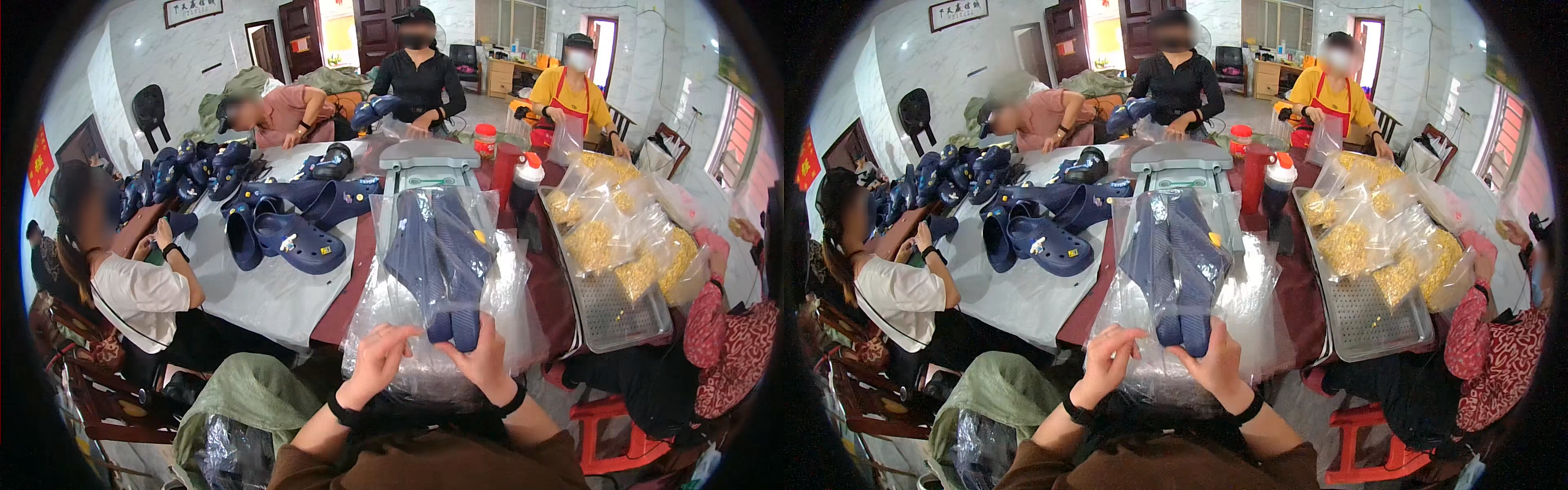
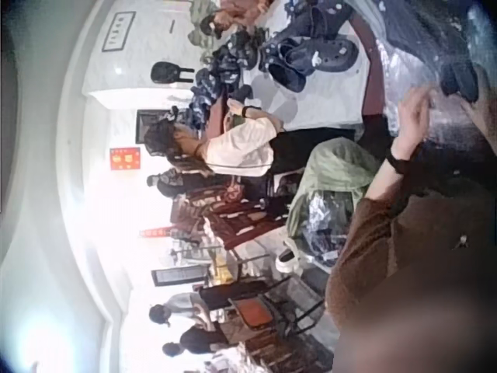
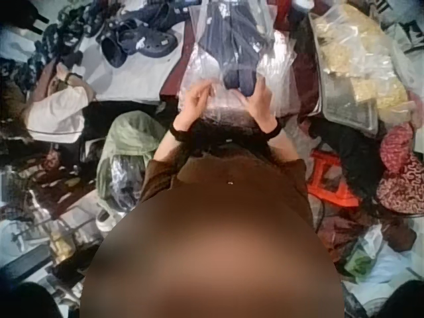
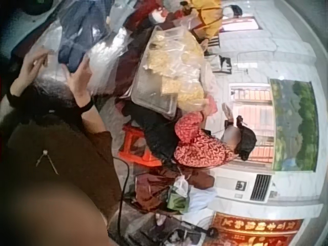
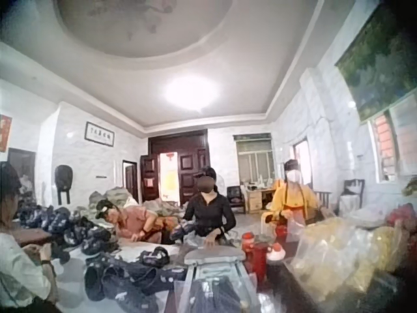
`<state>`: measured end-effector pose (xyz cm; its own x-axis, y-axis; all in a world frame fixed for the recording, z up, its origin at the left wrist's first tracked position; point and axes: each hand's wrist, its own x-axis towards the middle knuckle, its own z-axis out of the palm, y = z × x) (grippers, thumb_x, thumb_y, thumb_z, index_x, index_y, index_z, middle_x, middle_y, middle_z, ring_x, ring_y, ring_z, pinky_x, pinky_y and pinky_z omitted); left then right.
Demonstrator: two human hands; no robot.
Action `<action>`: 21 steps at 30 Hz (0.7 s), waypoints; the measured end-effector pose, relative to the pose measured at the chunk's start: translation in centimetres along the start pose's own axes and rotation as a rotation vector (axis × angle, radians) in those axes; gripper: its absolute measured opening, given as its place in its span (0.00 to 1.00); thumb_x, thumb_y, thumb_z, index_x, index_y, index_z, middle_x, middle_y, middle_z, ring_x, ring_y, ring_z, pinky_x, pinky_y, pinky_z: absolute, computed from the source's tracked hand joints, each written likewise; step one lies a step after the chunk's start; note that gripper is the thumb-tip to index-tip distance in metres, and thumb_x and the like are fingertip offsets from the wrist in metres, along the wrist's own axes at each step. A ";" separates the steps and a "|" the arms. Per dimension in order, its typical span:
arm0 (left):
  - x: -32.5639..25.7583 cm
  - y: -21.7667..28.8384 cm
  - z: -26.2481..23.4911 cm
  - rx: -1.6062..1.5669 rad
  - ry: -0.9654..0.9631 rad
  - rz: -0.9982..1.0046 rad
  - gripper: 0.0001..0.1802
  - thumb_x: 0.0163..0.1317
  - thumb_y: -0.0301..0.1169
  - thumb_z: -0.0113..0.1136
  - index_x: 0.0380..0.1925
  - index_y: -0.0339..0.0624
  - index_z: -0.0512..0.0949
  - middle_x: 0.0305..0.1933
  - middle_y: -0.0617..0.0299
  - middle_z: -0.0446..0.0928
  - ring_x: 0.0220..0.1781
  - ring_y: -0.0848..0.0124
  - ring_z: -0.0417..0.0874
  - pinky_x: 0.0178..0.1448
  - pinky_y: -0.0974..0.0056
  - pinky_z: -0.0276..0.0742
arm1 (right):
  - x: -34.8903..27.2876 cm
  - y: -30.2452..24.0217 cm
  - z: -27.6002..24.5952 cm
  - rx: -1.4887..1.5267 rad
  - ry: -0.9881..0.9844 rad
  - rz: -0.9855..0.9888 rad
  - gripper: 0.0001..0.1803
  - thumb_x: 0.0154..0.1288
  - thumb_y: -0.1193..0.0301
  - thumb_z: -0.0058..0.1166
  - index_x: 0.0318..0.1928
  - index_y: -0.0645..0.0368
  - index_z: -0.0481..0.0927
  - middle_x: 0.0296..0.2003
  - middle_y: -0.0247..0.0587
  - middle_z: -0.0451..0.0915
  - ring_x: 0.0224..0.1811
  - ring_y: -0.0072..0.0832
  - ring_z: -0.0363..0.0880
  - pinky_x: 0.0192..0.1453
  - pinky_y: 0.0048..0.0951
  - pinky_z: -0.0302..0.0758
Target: Inspecting and packaging blue and black clogs into plastic bags in a shoe manufacturing finishing area.
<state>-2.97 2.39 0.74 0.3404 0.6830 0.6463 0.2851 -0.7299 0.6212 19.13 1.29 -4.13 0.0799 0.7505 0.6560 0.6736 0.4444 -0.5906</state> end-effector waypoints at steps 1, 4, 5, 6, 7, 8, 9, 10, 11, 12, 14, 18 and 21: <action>0.5 -0.6 0.3 -0.012 0.054 -0.036 0.17 0.63 0.14 0.52 0.48 0.39 0.84 0.22 0.60 0.77 0.28 0.63 0.80 0.38 0.60 0.75 | 0.7 0.4 0.3 -0.014 0.006 -0.016 0.43 0.48 0.53 0.80 0.55 0.64 0.68 0.36 0.54 0.83 0.35 0.49 0.86 0.37 0.40 0.80; 1.4 -2.4 1.4 -0.049 0.115 -0.146 0.15 0.66 0.16 0.52 0.46 0.39 0.83 0.23 0.60 0.78 0.29 0.64 0.82 0.39 0.62 0.75 | 2.1 1.5 1.2 0.047 0.000 0.021 0.41 0.51 0.54 0.78 0.55 0.64 0.68 0.39 0.54 0.83 0.37 0.52 0.85 0.39 0.42 0.80; 1.5 -3.0 1.7 -0.072 0.149 -0.228 0.14 0.67 0.16 0.52 0.46 0.39 0.83 0.23 0.59 0.79 0.30 0.65 0.83 0.39 0.63 0.76 | 2.4 1.9 1.6 0.047 0.001 0.020 0.41 0.51 0.54 0.78 0.55 0.64 0.68 0.39 0.54 0.83 0.37 0.52 0.85 0.39 0.42 0.80; 1.4 -3.6 2.0 -0.071 0.148 -0.228 0.14 0.67 0.16 0.52 0.46 0.39 0.83 0.23 0.59 0.79 0.30 0.65 0.83 0.39 0.63 0.76 | 2.6 2.3 1.9 0.010 -0.010 0.046 0.42 0.50 0.54 0.79 0.55 0.64 0.68 0.40 0.54 0.82 0.38 0.52 0.84 0.40 0.43 0.80; 1.2 -4.0 2.3 -0.122 0.148 -0.323 0.12 0.68 0.18 0.52 0.46 0.39 0.83 0.23 0.59 0.80 0.32 0.65 0.84 0.38 0.64 0.77 | 2.6 2.6 2.3 -0.016 -0.022 0.078 0.42 0.50 0.54 0.79 0.55 0.64 0.68 0.41 0.55 0.81 0.40 0.52 0.83 0.41 0.45 0.79; 0.9 -4.4 2.5 -0.171 0.146 -0.418 0.11 0.70 0.19 0.53 0.46 0.38 0.83 0.24 0.59 0.80 0.34 0.66 0.86 0.38 0.65 0.78 | 2.5 2.9 2.5 -0.027 -0.022 0.075 0.42 0.50 0.54 0.79 0.55 0.64 0.68 0.41 0.55 0.81 0.40 0.52 0.83 0.41 0.45 0.79; 0.4 -4.6 2.8 -0.171 0.146 -0.417 0.11 0.70 0.19 0.53 0.46 0.38 0.83 0.24 0.59 0.80 0.34 0.66 0.86 0.38 0.65 0.78 | 2.4 3.2 2.6 -0.100 -0.081 0.129 0.43 0.48 0.54 0.79 0.55 0.65 0.68 0.41 0.55 0.81 0.42 0.53 0.82 0.43 0.45 0.78; -0.1 -4.7 3.0 -0.143 0.110 -0.461 0.10 0.70 0.20 0.53 0.46 0.37 0.82 0.25 0.58 0.81 0.35 0.66 0.86 0.37 0.65 0.79 | 2.3 3.4 2.8 -0.179 -0.138 0.187 0.43 0.47 0.54 0.80 0.55 0.65 0.68 0.41 0.55 0.80 0.44 0.54 0.81 0.45 0.46 0.78; -0.6 -4.8 3.1 -0.116 0.074 -0.504 0.10 0.70 0.21 0.54 0.47 0.37 0.82 0.26 0.57 0.82 0.35 0.66 0.87 0.36 0.65 0.80 | 2.1 3.6 2.8 -0.174 -0.138 0.187 0.43 0.47 0.54 0.80 0.55 0.65 0.68 0.41 0.55 0.80 0.44 0.54 0.81 0.45 0.46 0.78; -0.9 -4.9 3.2 -0.116 0.072 -0.504 0.10 0.70 0.21 0.54 0.47 0.37 0.82 0.26 0.57 0.82 0.35 0.66 0.87 0.36 0.65 0.80 | 1.8 3.7 2.8 -0.155 -0.147 0.162 0.44 0.46 0.55 0.80 0.55 0.65 0.69 0.42 0.56 0.80 0.45 0.54 0.80 0.48 0.47 0.77; -1.4 -5.1 2.8 -0.063 0.009 -0.442 0.10 0.67 0.24 0.62 0.47 0.37 0.83 0.41 0.53 0.83 0.43 0.65 0.87 0.42 0.62 0.82 | 1.4 3.9 2.4 -0.136 -0.156 0.138 0.44 0.46 0.55 0.80 0.55 0.66 0.69 0.42 0.57 0.79 0.46 0.55 0.79 0.50 0.48 0.77; -1.7 -5.3 1.1 0.133 -0.035 -0.378 0.25 0.62 0.31 0.72 0.59 0.40 0.78 0.62 0.49 0.76 0.60 0.62 0.82 0.52 0.60 0.82 | 0.8 4.9 0.5 0.035 -0.239 0.019 0.44 0.49 0.60 0.79 0.59 0.68 0.68 0.47 0.58 0.77 0.48 0.53 0.79 0.53 0.45 0.77; -1.4 -5.7 1.1 0.156 0.060 -0.347 0.49 0.52 0.34 0.80 0.72 0.43 0.64 0.71 0.47 0.68 0.70 0.55 0.74 0.55 0.56 0.82 | 0.3 5.8 -0.1 0.216 -0.298 0.065 0.43 0.53 0.64 0.76 0.63 0.69 0.66 0.49 0.58 0.76 0.49 0.49 0.79 0.54 0.43 0.77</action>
<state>-4.12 5.53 -4.18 0.1475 0.8873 0.4370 0.5089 -0.4469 0.7357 23.13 4.05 -7.38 -0.1211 0.8757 0.4674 0.5009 0.4605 -0.7328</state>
